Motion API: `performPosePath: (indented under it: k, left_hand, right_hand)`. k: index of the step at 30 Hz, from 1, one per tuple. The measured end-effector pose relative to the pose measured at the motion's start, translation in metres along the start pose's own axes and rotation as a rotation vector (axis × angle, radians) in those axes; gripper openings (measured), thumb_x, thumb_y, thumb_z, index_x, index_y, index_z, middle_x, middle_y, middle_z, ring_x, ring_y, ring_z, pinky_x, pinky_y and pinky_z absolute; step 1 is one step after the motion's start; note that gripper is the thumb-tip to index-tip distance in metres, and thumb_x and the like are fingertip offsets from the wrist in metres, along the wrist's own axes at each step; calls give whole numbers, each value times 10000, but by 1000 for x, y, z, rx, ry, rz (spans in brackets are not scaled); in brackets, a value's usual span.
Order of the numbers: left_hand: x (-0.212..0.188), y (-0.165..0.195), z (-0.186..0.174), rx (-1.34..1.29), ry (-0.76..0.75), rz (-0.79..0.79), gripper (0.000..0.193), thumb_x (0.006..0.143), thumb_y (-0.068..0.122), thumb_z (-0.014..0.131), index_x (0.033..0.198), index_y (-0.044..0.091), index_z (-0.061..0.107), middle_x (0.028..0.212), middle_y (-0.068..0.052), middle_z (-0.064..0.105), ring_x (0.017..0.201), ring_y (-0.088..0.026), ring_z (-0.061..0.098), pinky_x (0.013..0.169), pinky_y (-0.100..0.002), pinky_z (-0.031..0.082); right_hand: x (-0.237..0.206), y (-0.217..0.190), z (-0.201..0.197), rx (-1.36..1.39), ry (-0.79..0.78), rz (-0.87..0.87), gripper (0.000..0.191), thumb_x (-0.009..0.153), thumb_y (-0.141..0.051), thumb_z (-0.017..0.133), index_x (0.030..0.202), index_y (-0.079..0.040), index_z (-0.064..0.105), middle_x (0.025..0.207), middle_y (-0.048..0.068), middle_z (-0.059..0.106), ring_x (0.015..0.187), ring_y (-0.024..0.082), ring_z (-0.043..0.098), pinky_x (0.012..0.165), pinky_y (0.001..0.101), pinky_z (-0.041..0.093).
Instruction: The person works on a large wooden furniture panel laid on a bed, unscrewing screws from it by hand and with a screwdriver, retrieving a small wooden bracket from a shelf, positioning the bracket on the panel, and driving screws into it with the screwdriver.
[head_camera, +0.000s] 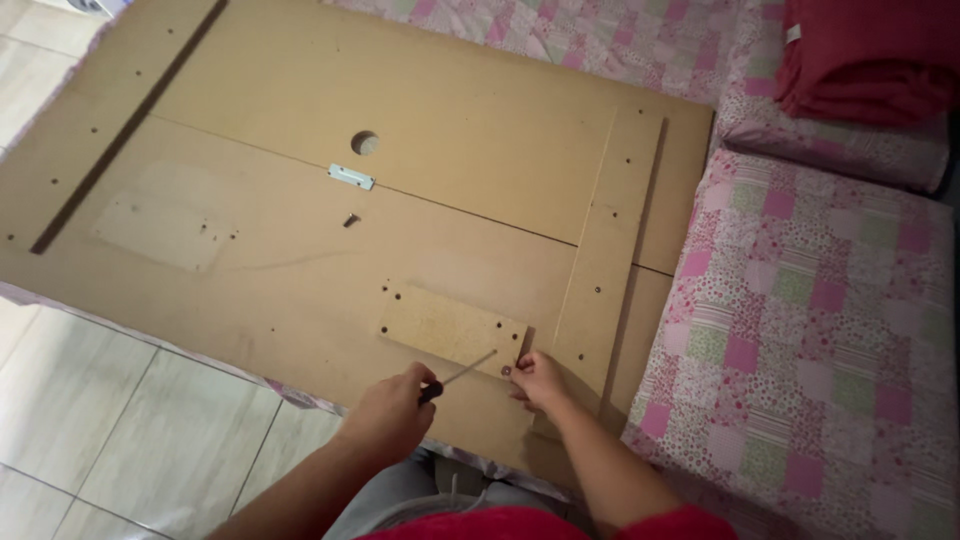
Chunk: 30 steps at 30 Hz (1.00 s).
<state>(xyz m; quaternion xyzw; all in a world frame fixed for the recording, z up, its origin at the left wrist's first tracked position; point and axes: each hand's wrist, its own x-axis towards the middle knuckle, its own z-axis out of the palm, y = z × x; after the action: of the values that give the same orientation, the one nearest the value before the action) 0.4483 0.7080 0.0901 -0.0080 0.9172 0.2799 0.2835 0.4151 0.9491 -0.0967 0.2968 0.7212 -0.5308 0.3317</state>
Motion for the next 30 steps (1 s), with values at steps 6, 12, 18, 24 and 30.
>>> performPosePath:
  k: [6, 12, 18, 24, 30]
  left_hand:
    - [6, 33, -7, 208, -24, 86, 207, 880, 184, 613, 1061, 114, 687, 1030, -162, 739, 1008, -371, 688, 917, -495, 518]
    - [12, 52, 6, 359, -118, 88, 188, 914, 177, 572, 1049, 109, 685, 1018, -158, 738, 1001, -349, 703, 898, -484, 540]
    - [17, 57, 16, 371, -50, 111, 186, 906, 164, 568, 1037, 108, 688, 1013, -161, 737, 996, -361, 697, 871, -500, 537]
    - [20, 66, 14, 395, -98, 56, 187, 921, 152, 560, 1041, 102, 694, 1002, -180, 727, 1000, -370, 703, 878, -505, 547]
    - [36, 95, 21, 608, -73, 314, 198, 872, 108, 642, 1061, 46, 641, 1357, -253, 529, 977, -392, 692, 805, -482, 580]
  right_hand:
    - [-5, 29, -1, 102, -26, -307, 402, 924, -188, 654, 1309, -156, 544, 1028, 19, 705, 881, 170, 701, 677, 318, 568]
    - [-21, 39, 12, -82, 185, -538, 349, 893, -109, 692, 1238, -143, 650, 1008, 54, 704, 922, 176, 701, 813, 313, 561]
    - [-26, 33, 3, -133, 159, -652, 267, 866, -57, 674, 1126, -106, 712, 1004, 83, 741, 924, 202, 740, 830, 325, 574]
    - [-20, 39, 6, -133, 193, -632, 253, 872, -60, 681, 1116, -109, 726, 1016, 77, 716, 945, 195, 714, 849, 326, 562]
    - [-22, 39, 3, -220, 207, -702, 284, 834, -116, 741, 1117, -108, 725, 1017, 110, 691, 967, 268, 660, 826, 389, 538]
